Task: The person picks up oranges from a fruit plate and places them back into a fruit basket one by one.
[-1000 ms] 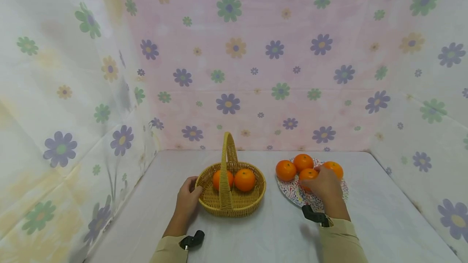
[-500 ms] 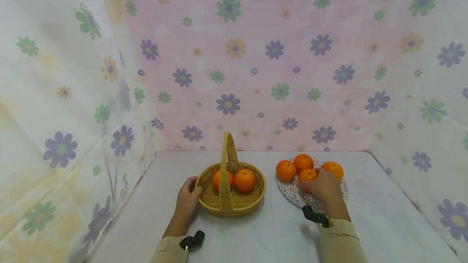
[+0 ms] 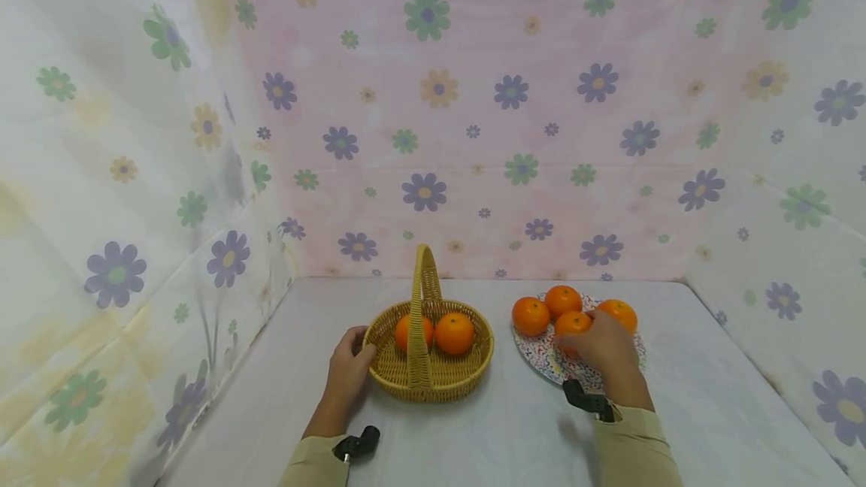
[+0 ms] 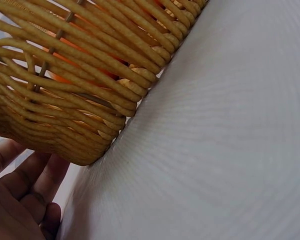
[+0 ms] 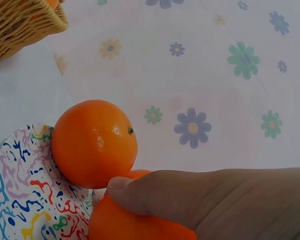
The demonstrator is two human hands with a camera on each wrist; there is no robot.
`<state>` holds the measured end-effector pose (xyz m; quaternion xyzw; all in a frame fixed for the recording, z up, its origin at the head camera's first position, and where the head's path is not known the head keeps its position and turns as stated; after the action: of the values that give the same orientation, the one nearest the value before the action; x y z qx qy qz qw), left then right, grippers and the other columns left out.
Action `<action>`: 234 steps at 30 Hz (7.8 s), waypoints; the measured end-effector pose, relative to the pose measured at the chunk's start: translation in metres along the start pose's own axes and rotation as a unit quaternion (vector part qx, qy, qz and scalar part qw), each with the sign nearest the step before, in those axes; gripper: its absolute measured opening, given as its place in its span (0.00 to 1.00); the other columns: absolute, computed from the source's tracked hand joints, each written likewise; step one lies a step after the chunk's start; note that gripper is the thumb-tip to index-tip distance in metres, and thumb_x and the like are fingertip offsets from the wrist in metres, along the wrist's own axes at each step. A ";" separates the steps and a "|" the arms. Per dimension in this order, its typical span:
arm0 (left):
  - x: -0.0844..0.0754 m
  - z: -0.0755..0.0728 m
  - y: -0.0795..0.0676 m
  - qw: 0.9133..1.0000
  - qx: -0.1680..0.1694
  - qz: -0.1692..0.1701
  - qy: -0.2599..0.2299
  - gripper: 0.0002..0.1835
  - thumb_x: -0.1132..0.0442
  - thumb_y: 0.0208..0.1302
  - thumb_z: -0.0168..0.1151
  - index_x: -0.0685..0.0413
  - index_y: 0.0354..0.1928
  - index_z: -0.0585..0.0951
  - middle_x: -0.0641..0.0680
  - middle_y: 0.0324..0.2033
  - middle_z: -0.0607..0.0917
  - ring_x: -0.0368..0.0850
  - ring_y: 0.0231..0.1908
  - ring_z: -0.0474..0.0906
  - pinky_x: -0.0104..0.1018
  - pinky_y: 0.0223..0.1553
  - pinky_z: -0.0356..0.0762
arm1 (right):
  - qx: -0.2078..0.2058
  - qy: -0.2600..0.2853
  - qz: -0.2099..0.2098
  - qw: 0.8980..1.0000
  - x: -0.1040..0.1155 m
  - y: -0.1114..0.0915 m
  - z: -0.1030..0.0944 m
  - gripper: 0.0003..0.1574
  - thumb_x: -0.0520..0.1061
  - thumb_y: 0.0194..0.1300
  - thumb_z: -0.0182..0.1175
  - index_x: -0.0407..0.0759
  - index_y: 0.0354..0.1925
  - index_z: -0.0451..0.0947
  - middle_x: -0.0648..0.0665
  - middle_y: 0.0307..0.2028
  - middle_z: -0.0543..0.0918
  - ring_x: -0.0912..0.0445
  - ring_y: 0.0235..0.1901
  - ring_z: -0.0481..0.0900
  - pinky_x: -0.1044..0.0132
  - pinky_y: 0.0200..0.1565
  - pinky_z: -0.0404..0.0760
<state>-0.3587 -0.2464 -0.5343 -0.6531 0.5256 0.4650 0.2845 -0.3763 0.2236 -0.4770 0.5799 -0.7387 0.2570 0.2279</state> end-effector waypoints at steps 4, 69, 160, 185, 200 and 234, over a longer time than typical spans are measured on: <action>0.000 0.000 0.000 1.000 -0.002 0.003 0.002 0.23 0.58 0.66 0.57 0.52 0.63 0.76 0.56 0.59 0.82 0.53 0.58 0.78 0.55 0.64 0.75 | 0.001 0.004 0.000 1.000 0.003 -0.002 -0.002 0.63 0.63 0.53 0.74 0.31 0.73 0.62 0.27 0.63 0.75 0.33 0.56 0.75 0.33 0.57 0.76; 0.004 0.000 0.003 1.000 0.004 -0.011 0.003 0.24 0.57 0.65 0.57 0.51 0.63 0.76 0.56 0.60 0.81 0.53 0.60 0.76 0.55 0.66 0.73 | -0.051 0.042 -0.097 0.993 0.064 -0.028 -0.014 0.58 0.67 0.61 0.69 0.41 0.77 0.61 0.33 0.70 0.72 0.36 0.63 0.74 0.36 0.63 0.75; 0.001 -0.001 0.001 1.000 0.004 -0.003 -0.005 0.24 0.59 0.66 0.57 0.54 0.64 0.76 0.57 0.60 0.82 0.54 0.61 0.77 0.56 0.67 0.73 | -0.014 0.017 -0.236 0.971 0.127 -0.062 0.058 0.51 0.66 0.52 0.77 0.46 0.68 0.75 0.42 0.64 0.80 0.46 0.56 0.80 0.46 0.56 0.84; 0.003 -0.001 0.002 1.000 0.003 0.000 0.001 0.25 0.59 0.66 0.57 0.54 0.64 0.76 0.57 0.60 0.82 0.54 0.61 0.77 0.57 0.66 0.73 | -0.003 -0.009 -0.239 0.971 0.130 -0.058 0.080 0.50 0.68 0.51 0.77 0.47 0.66 0.77 0.45 0.59 0.82 0.50 0.55 0.80 0.47 0.57 0.83; 0.002 0.001 0.003 1.000 0.001 -0.003 -0.002 0.25 0.57 0.65 0.57 0.53 0.63 0.76 0.57 0.60 0.81 0.54 0.60 0.77 0.56 0.66 0.74 | -0.017 -0.054 -0.245 0.968 0.131 -0.061 0.089 0.50 0.69 0.51 0.76 0.45 0.66 0.78 0.44 0.57 0.84 0.46 0.55 0.81 0.43 0.57 0.81; -0.001 0.000 0.000 1.000 0.008 0.003 -0.005 0.24 0.58 0.67 0.56 0.54 0.64 0.75 0.58 0.62 0.81 0.54 0.63 0.76 0.56 0.67 0.73 | 0.030 -0.059 -0.232 0.971 0.126 -0.054 0.109 0.49 0.66 0.51 0.77 0.45 0.65 0.77 0.44 0.55 0.82 0.48 0.51 0.78 0.44 0.56 0.82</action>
<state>-0.3586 -0.2455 -0.5337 -0.6465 0.5301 0.4652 0.2911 -0.3556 0.0492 -0.4744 0.7560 -0.5885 0.1845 0.2193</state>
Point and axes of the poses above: each hand's wrist, its own y-axis towards the middle knuckle, its own z-axis out of the palm, x = y × z, the point moved 5 cm from there along y, towards the middle knuckle
